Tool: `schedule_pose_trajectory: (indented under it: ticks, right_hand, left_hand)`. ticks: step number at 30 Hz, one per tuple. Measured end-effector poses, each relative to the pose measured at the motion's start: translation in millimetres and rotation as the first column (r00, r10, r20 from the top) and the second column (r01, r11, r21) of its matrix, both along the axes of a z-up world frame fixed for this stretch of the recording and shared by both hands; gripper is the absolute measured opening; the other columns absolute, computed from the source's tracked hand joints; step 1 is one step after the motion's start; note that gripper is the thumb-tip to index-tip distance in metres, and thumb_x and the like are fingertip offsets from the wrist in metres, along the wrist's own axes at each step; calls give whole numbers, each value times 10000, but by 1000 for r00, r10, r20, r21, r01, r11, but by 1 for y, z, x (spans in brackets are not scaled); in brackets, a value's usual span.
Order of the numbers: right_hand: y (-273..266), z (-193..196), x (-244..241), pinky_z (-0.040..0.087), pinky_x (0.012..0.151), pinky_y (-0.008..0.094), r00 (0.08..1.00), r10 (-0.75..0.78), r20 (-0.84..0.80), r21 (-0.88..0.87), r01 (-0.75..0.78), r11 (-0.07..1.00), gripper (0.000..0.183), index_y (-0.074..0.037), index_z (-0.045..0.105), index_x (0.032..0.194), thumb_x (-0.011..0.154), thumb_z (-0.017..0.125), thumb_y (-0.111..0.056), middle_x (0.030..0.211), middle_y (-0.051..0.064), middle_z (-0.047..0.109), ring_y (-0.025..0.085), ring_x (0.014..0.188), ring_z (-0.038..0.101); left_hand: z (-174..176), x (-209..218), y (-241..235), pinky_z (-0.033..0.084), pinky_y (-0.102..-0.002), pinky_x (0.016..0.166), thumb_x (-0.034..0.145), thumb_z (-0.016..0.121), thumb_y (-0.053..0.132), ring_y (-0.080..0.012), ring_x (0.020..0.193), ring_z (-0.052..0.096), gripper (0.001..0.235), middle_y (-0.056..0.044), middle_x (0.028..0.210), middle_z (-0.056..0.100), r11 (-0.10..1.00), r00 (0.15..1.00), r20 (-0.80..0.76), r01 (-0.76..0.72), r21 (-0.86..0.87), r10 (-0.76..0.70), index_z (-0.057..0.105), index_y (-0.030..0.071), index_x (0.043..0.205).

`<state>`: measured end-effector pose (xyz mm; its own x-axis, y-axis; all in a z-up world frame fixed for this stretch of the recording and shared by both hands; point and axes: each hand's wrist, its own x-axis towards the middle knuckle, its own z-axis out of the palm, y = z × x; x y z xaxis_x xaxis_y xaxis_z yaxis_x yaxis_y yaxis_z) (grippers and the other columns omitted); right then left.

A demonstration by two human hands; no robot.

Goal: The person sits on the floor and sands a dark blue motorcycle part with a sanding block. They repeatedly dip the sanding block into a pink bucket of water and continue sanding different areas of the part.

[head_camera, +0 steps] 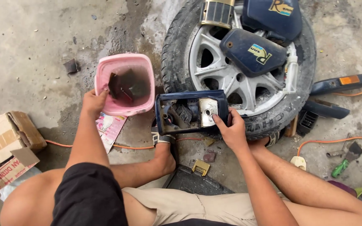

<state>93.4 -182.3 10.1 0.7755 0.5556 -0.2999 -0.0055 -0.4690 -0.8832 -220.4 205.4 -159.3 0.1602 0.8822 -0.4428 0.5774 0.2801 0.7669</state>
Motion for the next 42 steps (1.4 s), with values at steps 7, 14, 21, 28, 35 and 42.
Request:
schedule_pose_trajectory:
  ticks: [7, 14, 21, 28, 35, 42]
  right_hand:
    - [-24, -8, 33, 348, 496, 279, 992, -54, 118, -107, 66, 992, 291, -135, 680, 823, 915, 803, -382, 529, 60, 496, 134, 524, 487]
    - [-79, -7, 89, 329, 537, 223, 990, -123, 73, -43, 127, 991, 316, -157, 611, 800, 969, 778, -366, 571, -17, 469, 91, 568, 455]
    - [-114, 3, 104, 364, 547, 228, 988, -142, 67, -73, 146, 987, 344, -132, 650, 845, 975, 800, -413, 589, 2, 514, 90, 586, 492]
    - [-159, -54, 123, 397, 535, 240, 969, -236, 74, -100, 242, 965, 361, -87, 643, 874, 1009, 771, -397, 626, 30, 500, 127, 594, 497]
    - [-148, -40, 111, 410, 569, 224, 957, -284, 57, -63, 288, 956, 314, -37, 661, 922, 998, 760, -325, 715, 22, 548, 98, 654, 477]
    - [-144, -33, 109, 394, 650, 193, 966, -258, 36, 18, 257, 966, 192, -31, 663, 1001, 996, 731, -211, 817, -14, 583, 57, 718, 468]
  left_hand:
    - [115, 29, 14, 498, -369, 571, 974, 793, 310, -232, 688, 595, 290, -172, 802, 662, 970, 974, -39, 228, 85, -225, 738, 34, 1043]
    - [247, 122, -28, 477, -397, 661, 861, 707, 239, -247, 730, 579, 215, -154, 712, 615, 843, 859, -186, 507, 179, -477, 775, 87, 997]
    - [251, 211, -77, 498, -426, 723, 821, 695, 233, -327, 779, 661, 240, -189, 771, 695, 699, 715, -135, 699, 151, -686, 799, 101, 992]
    - [215, 258, -79, 516, -411, 767, 813, 700, 232, -315, 813, 687, 239, -138, 815, 733, 628, 651, -120, 757, 182, -750, 806, 151, 1011]
    - [214, 288, -81, 556, -474, 868, 784, 796, 205, -352, 992, 693, 504, -126, 1033, 729, 462, 601, -381, 792, 399, -702, 626, 163, 1256]
    - [249, 323, -133, 431, -213, 479, 806, 818, 119, -84, 534, 484, 311, 56, 602, 557, 104, 578, -394, 645, 757, -715, 552, 171, 652]
